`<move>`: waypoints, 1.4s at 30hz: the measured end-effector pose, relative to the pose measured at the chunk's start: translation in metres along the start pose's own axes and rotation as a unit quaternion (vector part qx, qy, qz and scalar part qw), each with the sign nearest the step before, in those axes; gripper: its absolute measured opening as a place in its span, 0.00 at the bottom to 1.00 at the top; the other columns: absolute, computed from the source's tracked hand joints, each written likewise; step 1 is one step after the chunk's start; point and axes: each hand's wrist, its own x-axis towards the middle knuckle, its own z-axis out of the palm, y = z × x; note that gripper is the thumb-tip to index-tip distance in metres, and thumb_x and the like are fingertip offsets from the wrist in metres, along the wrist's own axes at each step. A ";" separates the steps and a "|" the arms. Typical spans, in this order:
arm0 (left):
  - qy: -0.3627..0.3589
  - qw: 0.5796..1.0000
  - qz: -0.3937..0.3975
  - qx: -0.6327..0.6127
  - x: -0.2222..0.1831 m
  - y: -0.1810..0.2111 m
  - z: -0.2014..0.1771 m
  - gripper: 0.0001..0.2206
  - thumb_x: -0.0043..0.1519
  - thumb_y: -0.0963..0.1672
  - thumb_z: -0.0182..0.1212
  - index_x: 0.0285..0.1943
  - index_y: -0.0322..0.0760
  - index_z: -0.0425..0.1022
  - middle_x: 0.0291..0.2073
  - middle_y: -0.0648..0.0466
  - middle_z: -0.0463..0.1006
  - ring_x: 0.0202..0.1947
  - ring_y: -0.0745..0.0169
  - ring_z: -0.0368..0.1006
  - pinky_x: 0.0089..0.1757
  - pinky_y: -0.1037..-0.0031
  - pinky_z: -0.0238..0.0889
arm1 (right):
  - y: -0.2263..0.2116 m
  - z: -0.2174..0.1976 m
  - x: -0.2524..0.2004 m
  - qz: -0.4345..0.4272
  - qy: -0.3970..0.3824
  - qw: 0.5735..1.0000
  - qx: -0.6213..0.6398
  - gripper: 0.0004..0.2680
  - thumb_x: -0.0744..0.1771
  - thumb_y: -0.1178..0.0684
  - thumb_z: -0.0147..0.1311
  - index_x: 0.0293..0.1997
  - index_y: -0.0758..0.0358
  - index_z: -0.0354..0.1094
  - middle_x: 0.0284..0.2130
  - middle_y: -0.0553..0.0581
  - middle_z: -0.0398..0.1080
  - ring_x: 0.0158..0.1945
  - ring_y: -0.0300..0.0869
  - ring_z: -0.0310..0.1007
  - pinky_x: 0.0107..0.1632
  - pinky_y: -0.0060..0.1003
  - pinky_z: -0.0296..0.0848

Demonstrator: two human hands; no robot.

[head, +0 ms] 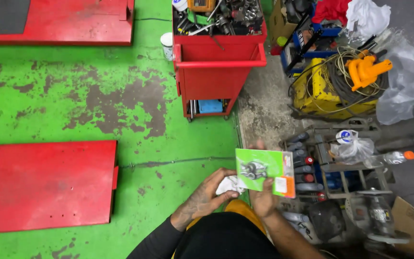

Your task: The person walks through a service bay, opens a package containing a spark plug, and uses a wrench to inspect or adjust it at a tool cart.

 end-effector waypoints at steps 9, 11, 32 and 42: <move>0.121 0.983 -0.130 -0.047 0.096 -0.113 -0.076 0.22 0.67 0.46 0.50 0.70 0.30 0.58 0.56 0.22 0.69 0.61 0.17 0.63 0.58 0.32 0.55 | 0.031 -0.095 0.168 0.132 0.232 0.944 0.196 0.28 0.66 0.37 0.43 0.69 0.70 0.57 0.65 0.72 0.62 0.68 0.73 0.60 0.68 0.80 0.52; 0.144 0.982 -0.121 -0.007 0.139 -0.115 -0.103 0.22 0.65 0.43 0.51 0.67 0.30 0.58 0.54 0.23 0.69 0.59 0.16 0.65 0.57 0.33 0.57 | 0.055 -0.122 0.206 0.133 0.248 0.938 0.204 0.29 0.65 0.35 0.44 0.68 0.68 0.59 0.63 0.71 0.64 0.63 0.72 0.65 0.67 0.78 0.56; 0.192 0.844 0.081 0.495 0.529 -0.153 -0.176 0.23 0.59 0.52 0.65 0.62 0.43 0.74 0.51 0.43 0.70 0.47 0.41 0.70 0.47 0.55 0.61 | 0.207 -0.236 0.519 0.242 0.194 0.929 0.202 0.30 0.66 0.28 0.42 0.62 0.68 0.64 0.56 0.76 0.68 0.53 0.72 0.72 0.56 0.67 0.73; 0.090 0.914 0.073 0.389 0.523 -0.124 -0.210 0.21 0.68 0.51 0.58 0.63 0.35 0.73 0.56 0.41 0.76 0.57 0.36 0.74 0.54 0.52 0.67 | 0.222 -0.211 0.539 0.266 0.081 0.932 0.232 0.28 0.67 0.31 0.42 0.66 0.66 0.62 0.63 0.73 0.64 0.61 0.71 0.69 0.65 0.74 0.64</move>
